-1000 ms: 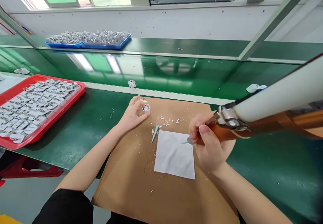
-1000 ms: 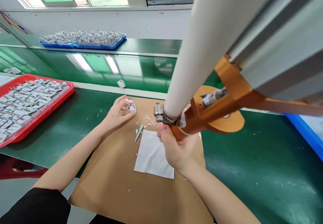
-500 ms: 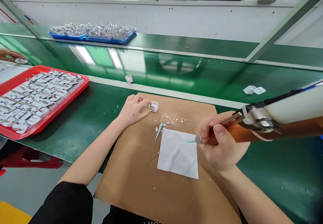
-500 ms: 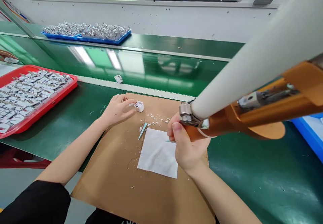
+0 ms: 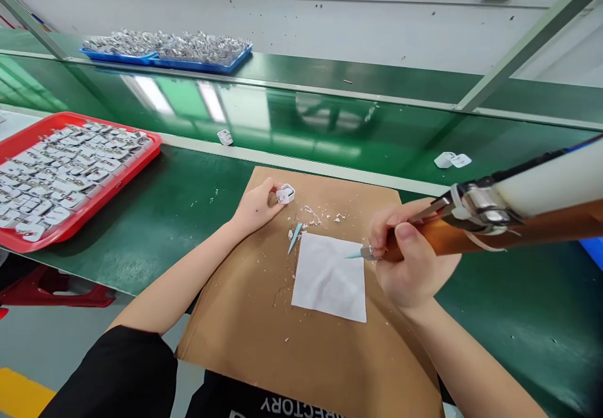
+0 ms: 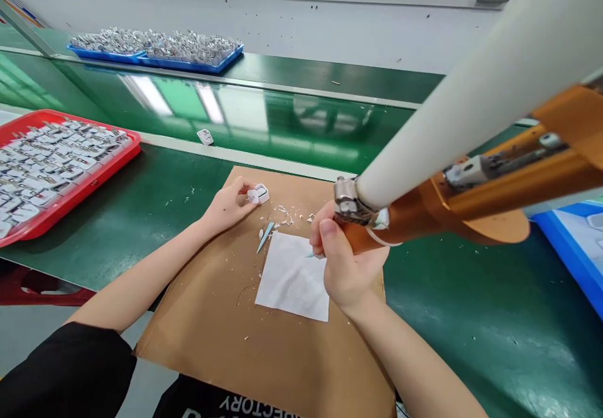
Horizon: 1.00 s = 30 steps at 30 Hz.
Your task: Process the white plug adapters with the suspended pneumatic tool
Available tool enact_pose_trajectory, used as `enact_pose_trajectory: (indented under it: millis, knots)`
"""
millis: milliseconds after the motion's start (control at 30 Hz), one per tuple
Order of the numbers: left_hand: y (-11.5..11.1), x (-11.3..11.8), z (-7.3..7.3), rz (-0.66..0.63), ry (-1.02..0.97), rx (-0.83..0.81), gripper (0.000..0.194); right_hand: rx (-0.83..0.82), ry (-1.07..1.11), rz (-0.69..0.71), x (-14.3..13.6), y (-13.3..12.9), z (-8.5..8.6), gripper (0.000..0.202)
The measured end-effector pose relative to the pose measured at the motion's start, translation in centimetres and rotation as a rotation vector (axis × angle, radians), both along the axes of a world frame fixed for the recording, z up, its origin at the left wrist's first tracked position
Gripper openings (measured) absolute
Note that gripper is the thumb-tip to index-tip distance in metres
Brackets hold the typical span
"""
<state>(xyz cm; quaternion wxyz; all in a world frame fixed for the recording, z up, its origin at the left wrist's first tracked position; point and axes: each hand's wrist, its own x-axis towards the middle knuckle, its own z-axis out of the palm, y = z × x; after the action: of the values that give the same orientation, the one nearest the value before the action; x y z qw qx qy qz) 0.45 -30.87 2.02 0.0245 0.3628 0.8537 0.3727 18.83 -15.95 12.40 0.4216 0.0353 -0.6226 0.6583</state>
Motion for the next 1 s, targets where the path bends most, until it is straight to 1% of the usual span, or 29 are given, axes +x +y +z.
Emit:
enact_pose_trajectory:
  millis: [67,167,267,333,433,500,533,600,700,833,1000]
  knots:
    - [0.1,0.1,0.0,-0.028,0.022,0.017,0.028,0.002,-0.002,-0.008,0.0,-0.1,0.1,0.016]
    - [0.3,0.7,0.2,-0.057,0.129,0.036,0.042,0.0,-0.016,-0.034,-0.1,-0.2,0.2,0.016]
    - [0.5,2.3,0.8,-0.086,0.151,0.083,0.04,-0.013,-0.047,-0.056,-0.1,-0.2,0.4,0.015]
    - [0.7,3.9,1.2,-0.158,0.125,0.146,0.04,-0.006,-0.061,-0.051,-0.1,-0.3,0.5,0.015]
    - [0.8,6.5,1.4,-0.33,0.072,0.225,0.046,0.008,-0.038,-0.013,0.1,-0.5,0.5,0.014]
    - [0.9,7.9,1.2,-0.434,0.037,0.233,0.047,0.01,-0.018,0.018,0.4,-0.8,0.5,0.011]
    - [1.0,8.4,1.0,-0.466,0.025,0.228,0.045,0.008,-0.016,0.025,0.5,-0.9,0.5,0.01]
    - [1.1,9.2,0.6,-0.49,0.01,0.211,0.042,0.011,-0.041,0.03,0.8,-1.2,0.7,0.011]
    - [1.1,9.7,0.4,-0.51,0.002,0.221,0.04,0.023,-0.086,0.04,1.1,-1.6,1.1,0.013]
    - [1.0,9.8,0.7,-0.561,0.012,0.259,0.041,0.04,-0.102,0.082,1.3,-1.8,1.4,0.013]
    - [0.8,9.5,0.8,-0.65,0.067,0.243,0.046,0.035,-0.13,0.012,1.2,-1.9,1.3,0.015]
